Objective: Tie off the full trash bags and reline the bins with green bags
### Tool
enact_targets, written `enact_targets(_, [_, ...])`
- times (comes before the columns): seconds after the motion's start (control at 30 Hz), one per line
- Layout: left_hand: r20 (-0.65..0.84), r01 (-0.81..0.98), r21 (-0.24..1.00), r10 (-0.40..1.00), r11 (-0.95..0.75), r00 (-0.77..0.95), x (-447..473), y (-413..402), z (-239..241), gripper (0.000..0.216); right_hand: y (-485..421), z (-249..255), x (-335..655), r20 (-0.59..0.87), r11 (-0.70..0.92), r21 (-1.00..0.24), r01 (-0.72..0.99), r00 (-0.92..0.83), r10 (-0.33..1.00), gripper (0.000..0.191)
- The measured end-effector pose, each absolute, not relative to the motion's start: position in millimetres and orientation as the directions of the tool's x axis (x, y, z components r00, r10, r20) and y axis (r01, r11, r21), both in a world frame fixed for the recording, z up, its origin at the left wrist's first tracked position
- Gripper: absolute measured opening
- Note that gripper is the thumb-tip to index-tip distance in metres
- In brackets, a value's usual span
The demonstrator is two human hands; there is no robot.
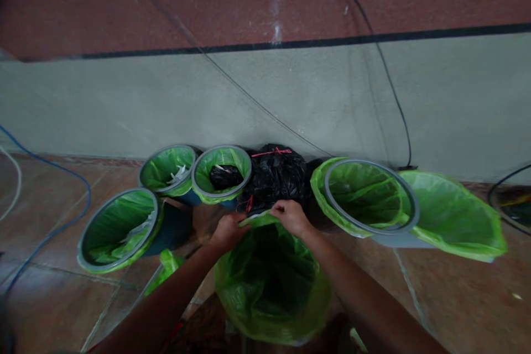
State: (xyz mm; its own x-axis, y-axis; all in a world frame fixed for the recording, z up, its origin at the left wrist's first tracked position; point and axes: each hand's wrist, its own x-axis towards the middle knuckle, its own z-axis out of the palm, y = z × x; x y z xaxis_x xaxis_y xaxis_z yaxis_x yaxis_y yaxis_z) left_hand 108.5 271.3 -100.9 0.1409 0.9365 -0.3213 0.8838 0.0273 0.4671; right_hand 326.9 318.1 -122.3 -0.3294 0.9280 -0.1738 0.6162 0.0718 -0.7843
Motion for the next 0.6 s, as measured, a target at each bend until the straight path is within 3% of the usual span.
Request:
enact_targets(0.1, [-0.343,0.911,0.410,0.931,0.029,0.124,105.1,271.4,-103.9,0.018,315.1,-124.1,328.9,-0.110,0.125,-0.741,0.659,-0.303,0.947,0.026])
enact_targets(0.17, [-0.363,0.895,0.443,0.924,0.060,0.118,99.3,271.4,-106.7,0.015,311.3,-122.7,332.3,-0.095,0.191,-0.682,0.706,-0.344,0.934,0.027])
enact_targets(0.4, [-0.364,0.524,0.810,0.926,0.263,0.097,77.4,266.0,-126.5,0.030,314.4,-128.1,336.9,-0.095,0.230,-0.549,0.804,-0.333,0.938,0.028])
enact_targets(0.5, [-0.378,0.429,0.830,0.925,0.356,-0.036,78.7,268.3,-137.4,0.034,324.1,-138.8,331.2,-0.114,0.164,-0.547,0.821,-0.268,0.957,0.027])
enact_targets(0.6, [-0.372,0.494,0.770,0.913,0.403,-0.166,83.9,275.9,-144.5,0.028,333.7,-152.8,327.8,-0.225,-0.012,-0.633,0.774,-0.169,0.959,0.025])
